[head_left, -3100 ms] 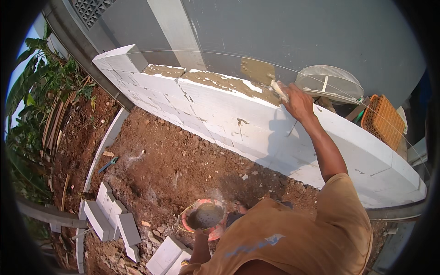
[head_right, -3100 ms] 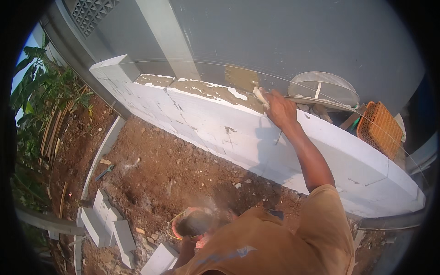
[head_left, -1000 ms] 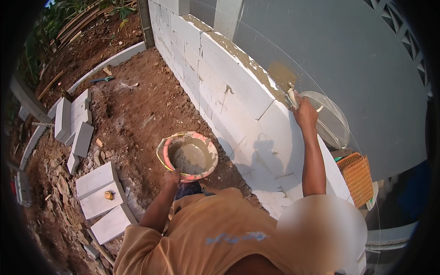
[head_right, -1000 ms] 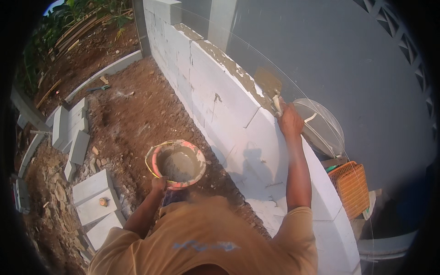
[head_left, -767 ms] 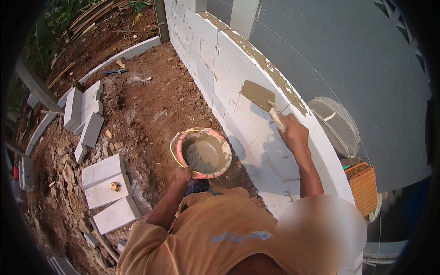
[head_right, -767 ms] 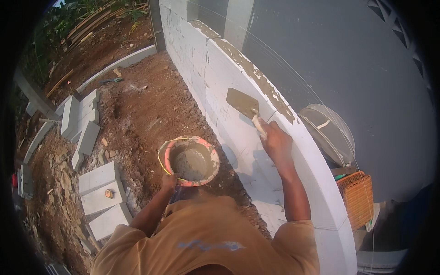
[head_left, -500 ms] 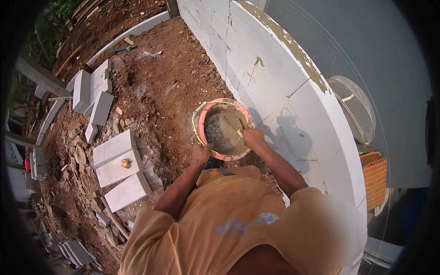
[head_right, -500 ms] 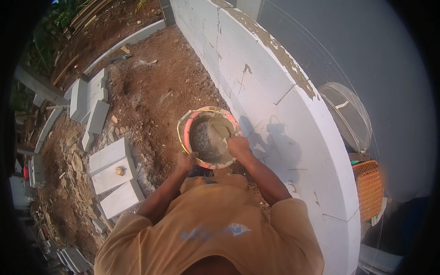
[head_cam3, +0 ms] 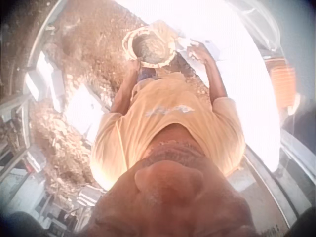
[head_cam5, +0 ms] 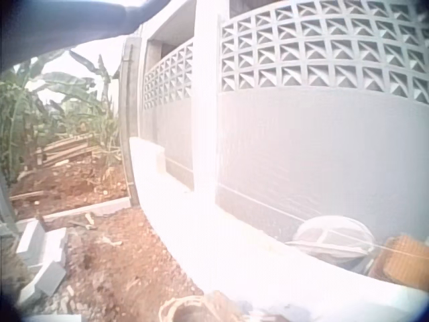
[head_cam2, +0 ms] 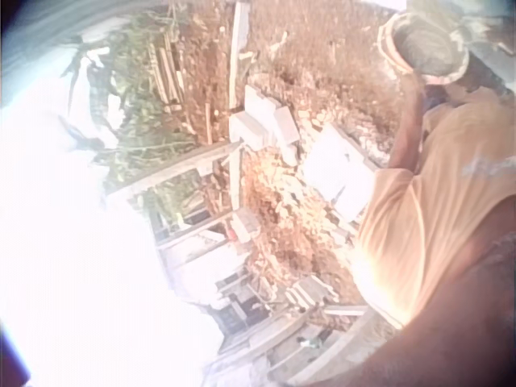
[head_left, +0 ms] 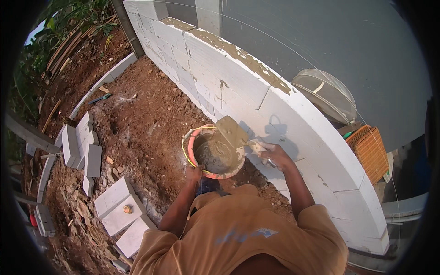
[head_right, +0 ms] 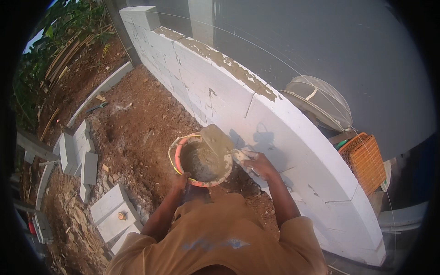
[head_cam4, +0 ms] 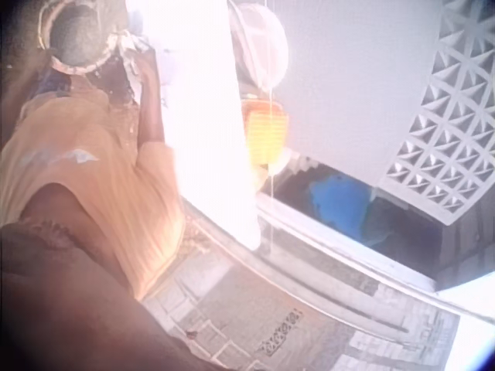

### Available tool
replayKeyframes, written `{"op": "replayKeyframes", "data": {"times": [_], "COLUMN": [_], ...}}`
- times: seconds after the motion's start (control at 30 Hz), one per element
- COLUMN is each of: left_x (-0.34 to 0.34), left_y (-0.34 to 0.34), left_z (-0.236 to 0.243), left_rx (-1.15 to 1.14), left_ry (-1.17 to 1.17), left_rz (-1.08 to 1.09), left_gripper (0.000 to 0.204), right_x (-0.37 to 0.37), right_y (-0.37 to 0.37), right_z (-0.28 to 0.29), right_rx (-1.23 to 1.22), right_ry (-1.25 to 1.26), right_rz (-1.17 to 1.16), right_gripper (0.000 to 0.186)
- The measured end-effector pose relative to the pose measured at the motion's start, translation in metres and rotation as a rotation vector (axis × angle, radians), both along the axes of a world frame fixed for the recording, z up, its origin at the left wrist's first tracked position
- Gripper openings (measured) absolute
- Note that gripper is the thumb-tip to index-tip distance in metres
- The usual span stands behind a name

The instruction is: The person applies mortar to a low wall and to the back of white blocks, then places the blocks onto the wall. The person repeats this process, picking up blocks, applying mortar, and setting them in place.

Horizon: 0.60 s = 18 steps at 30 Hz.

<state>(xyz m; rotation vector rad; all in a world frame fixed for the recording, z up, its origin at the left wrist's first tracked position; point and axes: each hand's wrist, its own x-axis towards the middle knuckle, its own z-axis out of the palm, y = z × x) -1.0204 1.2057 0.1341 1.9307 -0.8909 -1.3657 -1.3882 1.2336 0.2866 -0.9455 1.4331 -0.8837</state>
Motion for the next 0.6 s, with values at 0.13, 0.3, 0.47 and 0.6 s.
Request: {"op": "replayKeyframes", "data": {"times": [0.13, 0.3, 0.47, 0.6], "left_x": [0.008, -0.006, -0.007, -0.002], "left_y": [-0.007, -0.014, -0.019, -0.025], "left_z": [-0.026, -0.011, 0.002, -0.020], "left_rx": [0.035, 0.060, 0.070, 0.094], "left_ry": [0.083, 0.064, -0.003, 0.036], "left_rz": [0.043, -0.022, -0.120, -0.144], "left_gripper": [0.027, 0.020, 0.021, 0.020], "right_x": [-0.043, -0.098, -0.131, -0.127], "right_y": [-0.005, 0.000, 0.038, 0.095], "right_z": [0.103, 0.192, 0.210, 0.206], "right_rx": [-0.144, -0.268, -0.192, -0.224], "right_ry": [0.116, 0.550, 1.096, 1.282], "right_rz": [-0.054, -0.194, -0.150, -0.236], "right_gripper": [0.056, 0.057, 0.060, 0.055]}}
